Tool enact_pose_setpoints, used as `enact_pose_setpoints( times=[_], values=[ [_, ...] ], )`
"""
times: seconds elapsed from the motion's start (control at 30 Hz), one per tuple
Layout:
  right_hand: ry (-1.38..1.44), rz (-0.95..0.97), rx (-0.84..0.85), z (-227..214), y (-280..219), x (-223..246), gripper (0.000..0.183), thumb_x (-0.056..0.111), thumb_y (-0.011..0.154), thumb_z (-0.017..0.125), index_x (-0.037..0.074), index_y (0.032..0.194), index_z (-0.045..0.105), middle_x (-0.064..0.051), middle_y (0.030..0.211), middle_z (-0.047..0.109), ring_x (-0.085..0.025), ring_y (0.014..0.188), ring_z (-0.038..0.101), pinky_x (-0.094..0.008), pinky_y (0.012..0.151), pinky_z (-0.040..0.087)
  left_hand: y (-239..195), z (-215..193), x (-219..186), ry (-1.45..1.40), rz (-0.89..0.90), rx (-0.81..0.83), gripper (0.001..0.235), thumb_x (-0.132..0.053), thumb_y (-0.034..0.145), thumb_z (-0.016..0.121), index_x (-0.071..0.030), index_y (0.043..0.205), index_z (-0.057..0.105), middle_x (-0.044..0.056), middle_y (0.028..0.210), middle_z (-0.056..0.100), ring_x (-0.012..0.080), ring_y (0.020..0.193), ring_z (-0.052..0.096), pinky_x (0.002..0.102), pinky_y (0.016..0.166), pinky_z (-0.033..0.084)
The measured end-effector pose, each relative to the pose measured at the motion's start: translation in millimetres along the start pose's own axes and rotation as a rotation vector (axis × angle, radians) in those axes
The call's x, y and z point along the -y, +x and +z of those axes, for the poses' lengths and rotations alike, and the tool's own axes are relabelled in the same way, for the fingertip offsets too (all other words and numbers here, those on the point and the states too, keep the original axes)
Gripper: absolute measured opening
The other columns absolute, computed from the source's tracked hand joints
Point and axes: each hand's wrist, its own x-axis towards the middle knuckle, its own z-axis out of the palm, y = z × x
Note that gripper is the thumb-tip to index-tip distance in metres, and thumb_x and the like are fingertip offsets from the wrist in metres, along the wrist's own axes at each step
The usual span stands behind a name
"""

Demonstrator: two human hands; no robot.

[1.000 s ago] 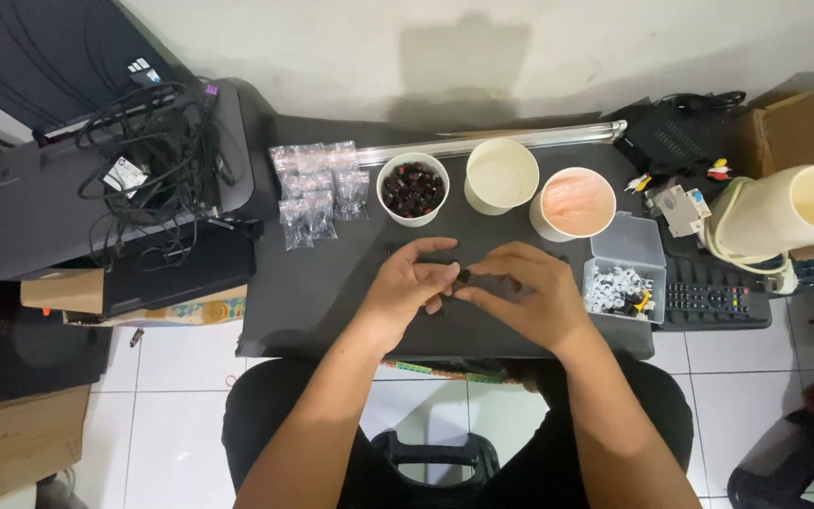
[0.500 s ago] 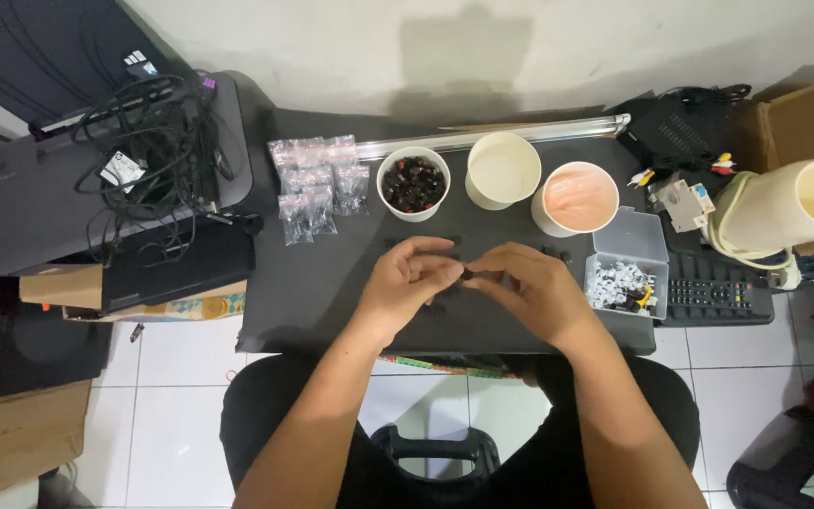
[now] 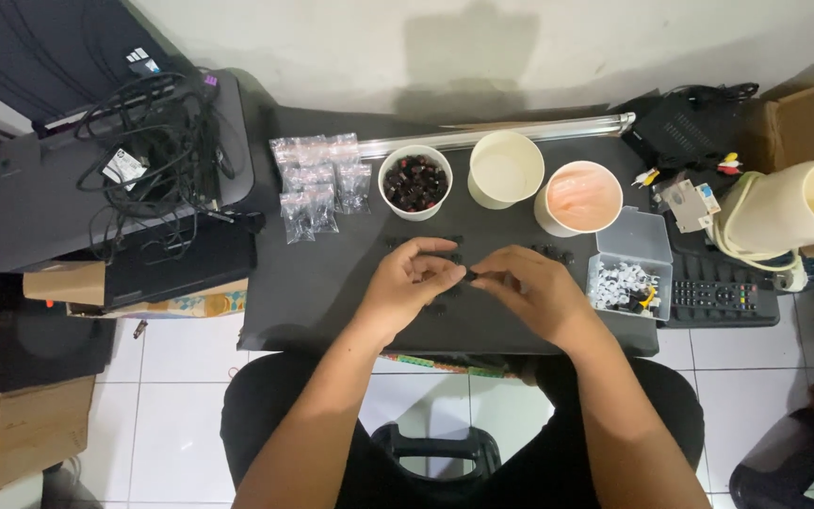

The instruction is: The person sits at a desk and assembles small black electronic components by hand, picking them from a white cup and placing them onto a black mat. They then pick up a small plastic bag and place the assembled components inside it.

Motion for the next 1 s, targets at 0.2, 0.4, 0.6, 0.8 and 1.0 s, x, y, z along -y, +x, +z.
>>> enact_pose_setpoints(
  times=[0.2, 0.4, 0.6, 0.8, 1.0],
  values=[
    [0.005, 0.038, 0.024, 2.3, -2.3, -4.1, 0.013, 0.009, 0.089, 0.076, 0.010, 0.102, 0.076, -0.007, 0.086, 0.076, -0.022, 0.072, 0.074, -0.032, 0.059, 0.057, 3.5, 2.6, 1.3, 0.048, -0.014, 0.036, 0.059, -0.025, 0.083, 0.083, 0.001, 0.132, 0.062, 0.013, 0.101, 0.078, 0.0141, 0.084, 0.066, 0.028, 0.072, 0.055],
    [-0.037, 0.028, 0.050, 1.7, -4.2, -2.8, 0.015, 0.006, 0.086, 0.078, 0.009, 0.101, 0.076, -0.006, 0.088, 0.077, -0.023, 0.074, 0.075, -0.033, 0.059, 0.059, 10.7, 2.2, 13.3, 0.015, -0.052, 0.028, 0.061, -0.018, 0.080, 0.087, 0.001, 0.132, 0.062, 0.016, 0.099, 0.079, 0.0145, 0.084, 0.069, 0.027, 0.077, 0.057],
    [-0.073, -0.003, 0.035, 6.4, -10.4, -16.7, 0.013, 0.006, 0.091, 0.074, 0.008, 0.103, 0.073, -0.006, 0.090, 0.076, -0.023, 0.075, 0.075, -0.032, 0.057, 0.060, 11.2, 5.2, 17.6, -0.066, -0.093, 0.013, 0.064, -0.014, 0.077, 0.088, 0.005, 0.131, 0.060, 0.020, 0.098, 0.078, 0.0174, 0.083, 0.072, 0.028, 0.078, 0.059],
    [-0.090, 0.009, 0.048, 12.2, -15.8, -23.8, 0.016, 0.004, 0.088, 0.077, 0.006, 0.103, 0.075, -0.008, 0.093, 0.077, -0.026, 0.078, 0.076, -0.033, 0.057, 0.061, 16.5, -0.3, 32.3, -0.032, -0.100, 0.001, 0.066, -0.014, 0.075, 0.090, 0.003, 0.131, 0.059, 0.021, 0.100, 0.078, 0.0231, 0.088, 0.076, 0.031, 0.083, 0.060],
    [-0.070, 0.037, 0.121, 16.5, -14.6, -11.4, 0.016, 0.008, 0.089, 0.077, 0.008, 0.105, 0.077, -0.008, 0.096, 0.079, -0.026, 0.083, 0.077, -0.035, 0.060, 0.063, 3.8, -0.9, 26.2, 0.165, -0.110, -0.018, 0.070, -0.026, 0.075, 0.091, 0.001, 0.132, 0.061, 0.017, 0.098, 0.080, 0.0259, 0.089, 0.076, 0.035, 0.081, 0.060]
  ],
)
